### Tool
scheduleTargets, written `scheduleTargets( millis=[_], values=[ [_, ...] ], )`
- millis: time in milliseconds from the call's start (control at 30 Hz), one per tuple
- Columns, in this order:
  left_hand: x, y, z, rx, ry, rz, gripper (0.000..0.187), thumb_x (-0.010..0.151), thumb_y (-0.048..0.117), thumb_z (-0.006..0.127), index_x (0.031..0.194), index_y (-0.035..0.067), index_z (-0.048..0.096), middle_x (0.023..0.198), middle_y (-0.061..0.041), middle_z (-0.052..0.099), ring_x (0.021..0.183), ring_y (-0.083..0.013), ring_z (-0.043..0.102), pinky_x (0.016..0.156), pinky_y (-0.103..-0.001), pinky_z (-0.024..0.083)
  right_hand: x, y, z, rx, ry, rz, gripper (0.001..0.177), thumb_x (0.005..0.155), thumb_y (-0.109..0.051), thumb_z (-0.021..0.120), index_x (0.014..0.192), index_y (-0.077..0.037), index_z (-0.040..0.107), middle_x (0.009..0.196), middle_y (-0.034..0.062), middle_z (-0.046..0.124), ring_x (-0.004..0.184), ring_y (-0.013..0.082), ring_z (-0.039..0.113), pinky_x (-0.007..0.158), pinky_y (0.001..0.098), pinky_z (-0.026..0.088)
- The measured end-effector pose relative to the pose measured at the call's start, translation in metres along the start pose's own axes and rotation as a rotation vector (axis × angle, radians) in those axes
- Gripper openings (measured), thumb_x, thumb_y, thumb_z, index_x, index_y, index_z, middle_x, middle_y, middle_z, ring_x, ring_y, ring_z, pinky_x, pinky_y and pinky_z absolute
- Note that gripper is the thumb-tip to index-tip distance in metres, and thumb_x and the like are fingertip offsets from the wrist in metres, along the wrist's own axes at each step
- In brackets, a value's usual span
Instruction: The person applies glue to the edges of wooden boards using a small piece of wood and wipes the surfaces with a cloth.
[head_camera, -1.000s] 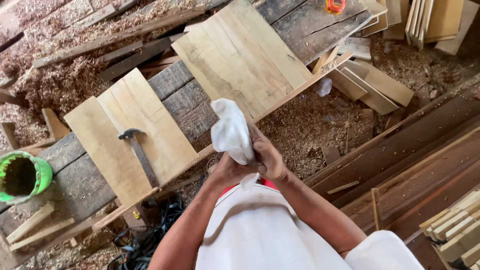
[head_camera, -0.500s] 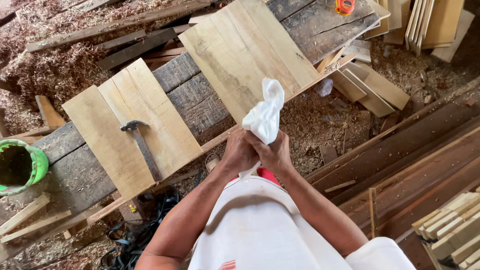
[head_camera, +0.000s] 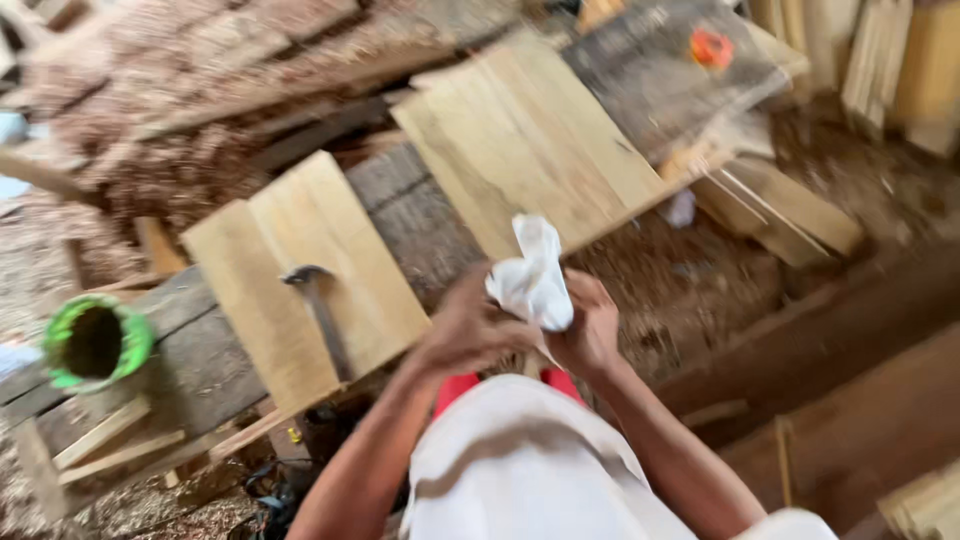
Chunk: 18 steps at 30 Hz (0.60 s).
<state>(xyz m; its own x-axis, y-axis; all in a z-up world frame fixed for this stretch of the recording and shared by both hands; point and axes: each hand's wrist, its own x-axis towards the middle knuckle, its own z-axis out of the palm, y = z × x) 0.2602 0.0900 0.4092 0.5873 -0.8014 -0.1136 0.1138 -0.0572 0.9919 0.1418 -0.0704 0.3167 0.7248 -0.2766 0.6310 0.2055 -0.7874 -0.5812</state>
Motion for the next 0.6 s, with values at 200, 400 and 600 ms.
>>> scheduleTargets(
  millis=[200, 400, 600],
  values=[
    [0.013, 0.024, 0.014, 0.497, -0.046, 0.004, 0.051, 0.07, 0.045, 0.076, 0.097, 0.005, 0.062, 0.087, -0.017, 0.069, 0.086, -0.0409, 0.067, 0.075, -0.049, 0.056, -0.006, -0.001, 0.006, -0.174, -0.12, 0.062, 0.021, 0.069, -0.016, 0.068, 0.058, -0.003, 0.057, 0.053, 0.0149, 0.056, 0.068, 0.0402, 0.062, 0.063, 0.0471, 0.05],
    [0.017, -0.015, 0.035, 0.836, 0.069, 0.388, 0.028, 0.077, 0.031, 0.071, 0.089, 0.009, 0.059, 0.073, -0.009, 0.064, 0.066, -0.0312, 0.067, 0.063, -0.035, 0.055, 0.001, -0.016, -0.035, 0.122, -0.25, 0.255, 0.032, 0.072, -0.027, 0.068, 0.064, 0.0, 0.053, 0.058, 0.0204, 0.052, 0.069, 0.0438, 0.056, 0.06, 0.0495, 0.047],
    [0.018, -0.048, 0.065, 1.002, 0.194, 0.388, 0.04, 0.064, 0.032, 0.072, 0.096, 0.016, 0.053, 0.081, -0.003, 0.06, 0.073, -0.0252, 0.065, 0.062, -0.036, 0.052, 0.014, -0.019, -0.041, 0.785, -0.327, 0.496, 0.042, 0.082, -0.033, 0.062, 0.099, 0.006, 0.065, 0.084, 0.0168, 0.064, 0.079, 0.0223, 0.058, 0.068, 0.0421, 0.052]
  ],
)
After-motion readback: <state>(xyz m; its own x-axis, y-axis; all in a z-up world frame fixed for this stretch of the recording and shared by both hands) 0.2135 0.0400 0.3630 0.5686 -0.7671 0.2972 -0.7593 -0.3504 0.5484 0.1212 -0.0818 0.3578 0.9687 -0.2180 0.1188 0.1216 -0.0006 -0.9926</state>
